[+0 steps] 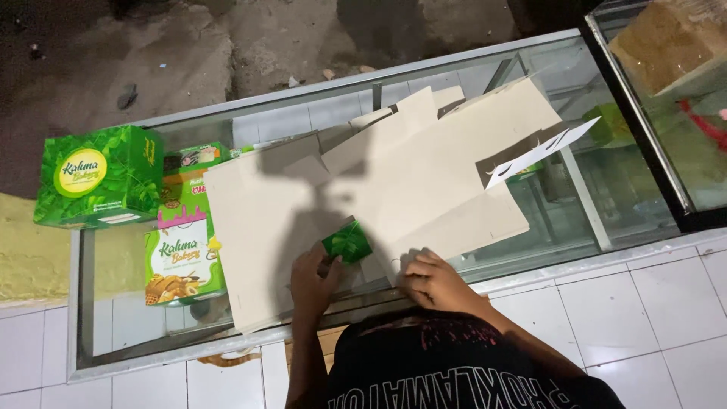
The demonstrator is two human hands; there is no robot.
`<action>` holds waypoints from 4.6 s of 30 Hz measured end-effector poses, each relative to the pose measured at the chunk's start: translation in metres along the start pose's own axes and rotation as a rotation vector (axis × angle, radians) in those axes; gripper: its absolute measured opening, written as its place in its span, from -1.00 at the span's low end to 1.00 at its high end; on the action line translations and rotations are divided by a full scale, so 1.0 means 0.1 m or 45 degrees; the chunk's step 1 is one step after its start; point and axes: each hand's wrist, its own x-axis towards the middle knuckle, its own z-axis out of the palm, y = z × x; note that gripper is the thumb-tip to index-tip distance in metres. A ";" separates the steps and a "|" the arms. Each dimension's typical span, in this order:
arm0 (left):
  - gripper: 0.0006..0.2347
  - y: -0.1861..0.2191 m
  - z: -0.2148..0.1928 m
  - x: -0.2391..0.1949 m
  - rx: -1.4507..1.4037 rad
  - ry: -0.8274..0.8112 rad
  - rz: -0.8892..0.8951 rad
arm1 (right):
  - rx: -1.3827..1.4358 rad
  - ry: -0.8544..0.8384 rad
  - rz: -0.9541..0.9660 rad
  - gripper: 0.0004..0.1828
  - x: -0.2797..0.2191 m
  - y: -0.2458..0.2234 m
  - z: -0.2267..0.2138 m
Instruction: The person folds flat cardboard pieces into rectangular boxes on a glass display counter. They insert green branded inserts into the boxes, fold the flaps, and place a finished box aside. The process is repeated with additional flat pieces.
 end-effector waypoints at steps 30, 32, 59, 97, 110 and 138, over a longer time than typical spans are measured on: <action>-0.95 0.34 -0.14 -0.05 -0.193 -0.645 0.358 | 1.312 0.244 0.949 -0.79 -0.34 0.56 0.42; -0.94 0.39 -0.09 -0.07 -0.071 -0.912 0.259 | 1.032 0.156 0.899 -0.86 -0.29 0.49 0.26; -0.76 0.80 0.00 0.05 -0.263 -1.024 0.058 | 2.194 0.776 0.742 -0.89 -0.65 1.18 0.66; -0.64 0.23 0.24 0.03 -0.781 -1.222 -0.385 | 2.267 0.706 0.986 -0.28 0.82 2.07 -0.95; -0.58 0.03 0.57 0.16 -0.152 -0.811 -0.021 | -0.222 0.641 0.609 0.13 -0.06 0.76 -0.55; -0.85 0.31 0.37 0.16 -0.999 -0.280 -0.227 | 1.024 0.044 1.157 -0.52 -0.34 0.80 -0.60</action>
